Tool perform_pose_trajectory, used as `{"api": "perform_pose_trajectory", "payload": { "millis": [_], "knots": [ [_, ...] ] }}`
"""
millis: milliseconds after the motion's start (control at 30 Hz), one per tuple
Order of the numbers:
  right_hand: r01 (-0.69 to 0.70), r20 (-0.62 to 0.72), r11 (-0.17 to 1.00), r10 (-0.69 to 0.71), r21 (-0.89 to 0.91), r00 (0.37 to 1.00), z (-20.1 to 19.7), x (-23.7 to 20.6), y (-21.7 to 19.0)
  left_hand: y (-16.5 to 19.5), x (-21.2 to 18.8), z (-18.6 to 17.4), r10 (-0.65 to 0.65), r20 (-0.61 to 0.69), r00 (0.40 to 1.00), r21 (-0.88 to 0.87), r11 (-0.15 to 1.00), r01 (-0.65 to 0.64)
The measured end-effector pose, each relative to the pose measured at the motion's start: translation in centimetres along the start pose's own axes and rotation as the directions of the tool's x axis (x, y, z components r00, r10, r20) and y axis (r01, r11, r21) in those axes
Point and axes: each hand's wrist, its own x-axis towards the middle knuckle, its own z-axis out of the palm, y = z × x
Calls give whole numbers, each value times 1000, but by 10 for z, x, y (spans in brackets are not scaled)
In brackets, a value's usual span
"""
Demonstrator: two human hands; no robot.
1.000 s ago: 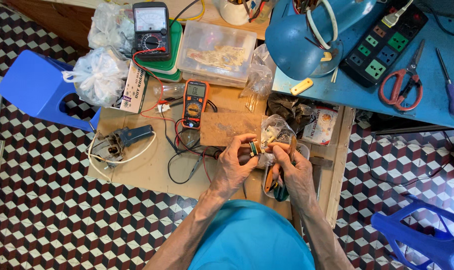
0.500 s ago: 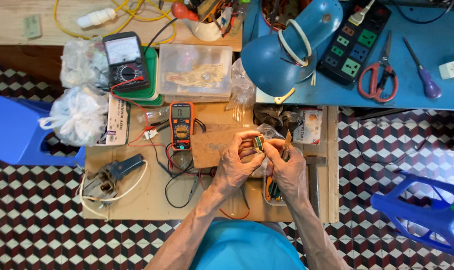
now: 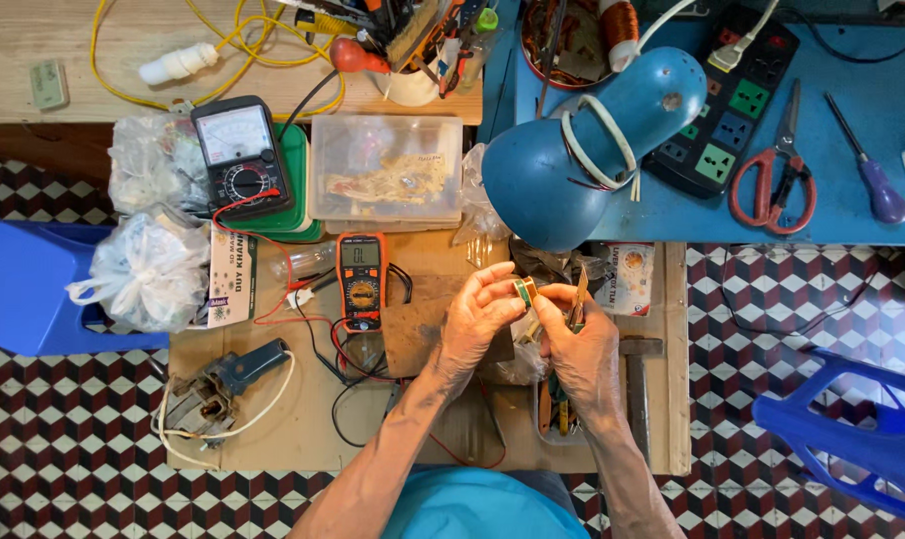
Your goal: The person pries open a small electrical plug and socket assembly on a workbench using a small screwdriver and pliers, removes and repositions its internal contact parts, then touches multimeter test probes to the component to test it.
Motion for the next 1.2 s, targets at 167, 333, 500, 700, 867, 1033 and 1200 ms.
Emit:
{"api": "perform_pose_trajectory", "payload": {
  "millis": [167, 333, 500, 700, 867, 1033, 1200],
  "knots": [
    [-29, 58, 999, 29, -13, 998, 2, 14, -3, 4, 3, 3, 13, -89, 996, 32, 999, -11],
    [-93, 92, 994, 88, 56, 992, -4, 27, -2, 14, 7, 17, 57, -109, 992, 74, 996, -49],
    [-146, 116, 976, 128, 163, 985, -8, 39, 3, 23, 8, 25, 122, -55, 991, 115, 987, -115],
    [170, 73, 985, -170, 6, 983, -10, 38, 13, 31, 7, 32, 180, -15, 983, 195, 965, -174],
    [123, 116, 991, -128, 49, 985, -11, 37, 15, 44, -4, 41, 289, -42, 956, 475, 848, -235],
    [114, 182, 979, -145, 172, 973, -8, 33, 10, 54, -10, 47, 395, -11, 919, 673, 682, -286],
    [-6, 160, 987, -21, 162, 987, -10, 29, 0, 54, -13, 50, 421, 25, 907, 745, 597, -298]
  ]
}}
